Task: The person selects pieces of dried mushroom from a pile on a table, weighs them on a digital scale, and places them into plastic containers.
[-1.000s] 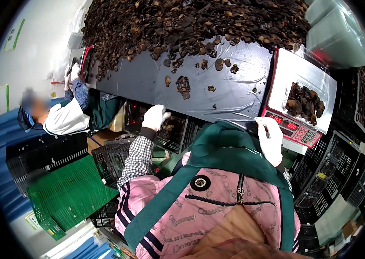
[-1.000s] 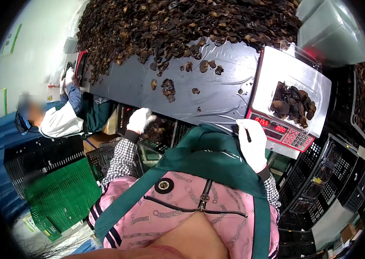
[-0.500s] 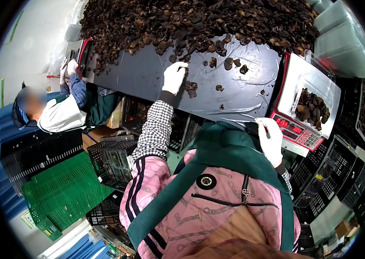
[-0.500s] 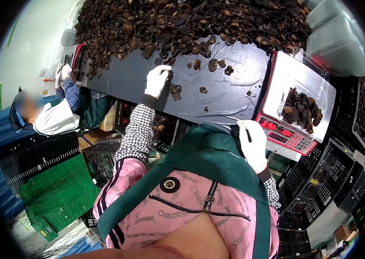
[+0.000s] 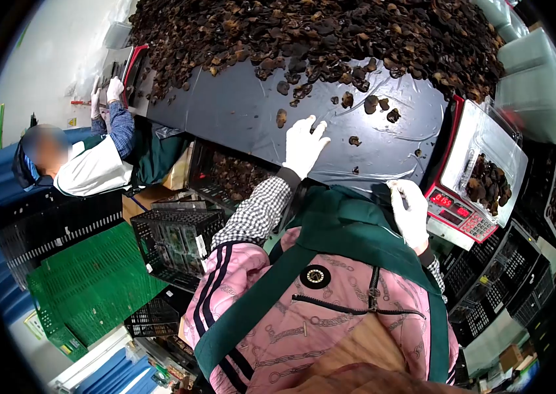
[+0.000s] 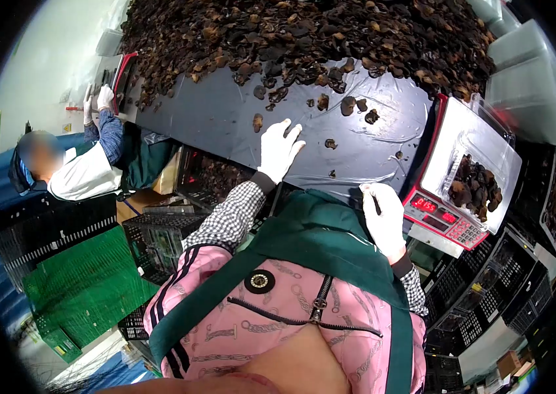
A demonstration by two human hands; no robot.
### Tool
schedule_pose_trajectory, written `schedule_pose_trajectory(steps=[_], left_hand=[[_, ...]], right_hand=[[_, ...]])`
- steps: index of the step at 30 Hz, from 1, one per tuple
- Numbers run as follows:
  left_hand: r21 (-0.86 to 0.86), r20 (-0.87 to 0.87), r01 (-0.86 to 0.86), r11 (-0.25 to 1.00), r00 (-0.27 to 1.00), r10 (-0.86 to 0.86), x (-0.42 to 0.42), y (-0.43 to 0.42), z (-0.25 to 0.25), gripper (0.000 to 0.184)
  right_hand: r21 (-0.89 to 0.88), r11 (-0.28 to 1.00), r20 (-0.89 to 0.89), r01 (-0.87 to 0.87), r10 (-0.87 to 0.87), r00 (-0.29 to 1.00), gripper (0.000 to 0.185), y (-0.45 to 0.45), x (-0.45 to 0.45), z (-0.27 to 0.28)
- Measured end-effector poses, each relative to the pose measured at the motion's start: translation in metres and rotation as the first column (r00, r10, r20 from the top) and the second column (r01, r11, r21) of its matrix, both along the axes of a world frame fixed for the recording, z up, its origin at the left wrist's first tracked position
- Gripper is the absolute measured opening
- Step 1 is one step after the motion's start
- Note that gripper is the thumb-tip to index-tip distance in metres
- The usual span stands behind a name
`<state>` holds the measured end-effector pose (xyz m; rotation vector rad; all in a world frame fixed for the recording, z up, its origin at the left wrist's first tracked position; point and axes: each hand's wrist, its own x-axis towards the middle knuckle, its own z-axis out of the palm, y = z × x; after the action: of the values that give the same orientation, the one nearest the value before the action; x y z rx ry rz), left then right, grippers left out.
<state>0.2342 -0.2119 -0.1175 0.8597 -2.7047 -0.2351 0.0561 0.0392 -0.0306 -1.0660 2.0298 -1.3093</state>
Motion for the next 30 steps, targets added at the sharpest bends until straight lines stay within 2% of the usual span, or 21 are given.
schedule_pose_trajectory(steps=[1,4,5,6,7,8,10,11,14,16,19,24,26,28,30], left_hand=[[0.039,0.037,-0.018,0.999,0.999,0.017,-0.001,-0.008,-0.002,0.033],[0.023,-0.052,-0.061,0.998,0.997,0.062,-0.003,-0.035,-0.026,0.017],[0.033,-0.096,-0.110,0.993,0.989,0.113,-0.008,-0.039,-0.008,0.012],[-0.091,-0.184,-0.121,0.988,0.978,0.103,-0.006,-0.045,0.001,0.013],[0.022,-0.012,-0.295,0.955,0.955,0.295,-0.006,-0.049,0.011,0.014],[0.103,0.066,-0.390,0.915,0.921,0.385,-0.006,-0.050,0.038,0.024],[0.007,-0.012,-0.352,0.936,0.936,0.352,0.009,-0.058,0.027,0.029],[0.083,-0.008,-0.399,0.913,0.916,0.401,0.017,-0.057,0.019,0.034],[-0.022,0.020,-0.314,0.949,0.949,0.315,0.038,-0.059,-0.013,0.034],[0.051,-0.058,-0.242,0.969,0.968,0.245,0.040,-0.059,-0.016,0.029],[0.182,-0.201,-0.246,0.952,0.938,0.281,0.022,-0.060,-0.008,0.022],[0.429,-0.462,0.129,0.894,0.882,0.095,-0.095,0.018,0.077,0.017],[0.336,-0.499,0.347,0.875,0.854,-0.147,-0.144,0.067,0.118,0.020],[0.285,-0.481,0.538,0.793,0.796,-0.367,-0.185,0.110,0.138,0.021],[0.100,-0.470,0.713,0.694,0.649,-0.598,-0.224,0.150,0.151,0.025]], right_hand=[[0.004,1.000,-0.017,-0.008,0.008,1.000,0.008,-0.003,0.002,0.000],[0.012,1.000,-0.027,-0.005,0.006,1.000,0.008,-0.008,0.010,0.001],[0.008,1.000,-0.028,0.003,-0.003,1.000,0.008,-0.009,0.013,0.001],[0.007,1.000,-0.031,0.025,-0.025,0.999,0.008,-0.008,0.015,0.000],[-0.031,0.998,-0.063,0.052,-0.053,0.997,0.008,-0.005,0.017,-0.005],[-0.014,0.997,-0.144,0.081,-0.082,0.986,0.008,-0.006,0.019,0.001],[-0.026,0.995,-0.185,0.100,-0.103,0.977,0.009,0.000,0.021,0.000],[-0.026,0.994,-0.202,0.102,-0.105,0.974,0.010,0.003,0.022,-0.003],[-0.075,0.990,-0.219,0.119,-0.133,0.967,0.010,0.007,0.024,-0.008],[-0.098,0.988,-0.227,0.120,-0.139,0.964,0.009,0.010,0.019,-0.001],[-0.126,0.983,-0.233,0.130,-0.157,0.960,0.009,0.022,0.010,-0.004],[-0.168,0.976,-0.237,0.141,-0.179,0.955,0.010,0.054,-0.005,-0.005],[-0.164,0.974,-0.238,0.153,-0.190,0.952,0.010,0.067,-0.011,-0.007],[-0.158,0.972,-0.241,0.173,-0.208,0.948,0.010,0.080,-0.017,-0.004],[-0.150,0.972,-0.244,0.180,-0.213,0.946,0.010,0.093,-0.023,-0.003]])
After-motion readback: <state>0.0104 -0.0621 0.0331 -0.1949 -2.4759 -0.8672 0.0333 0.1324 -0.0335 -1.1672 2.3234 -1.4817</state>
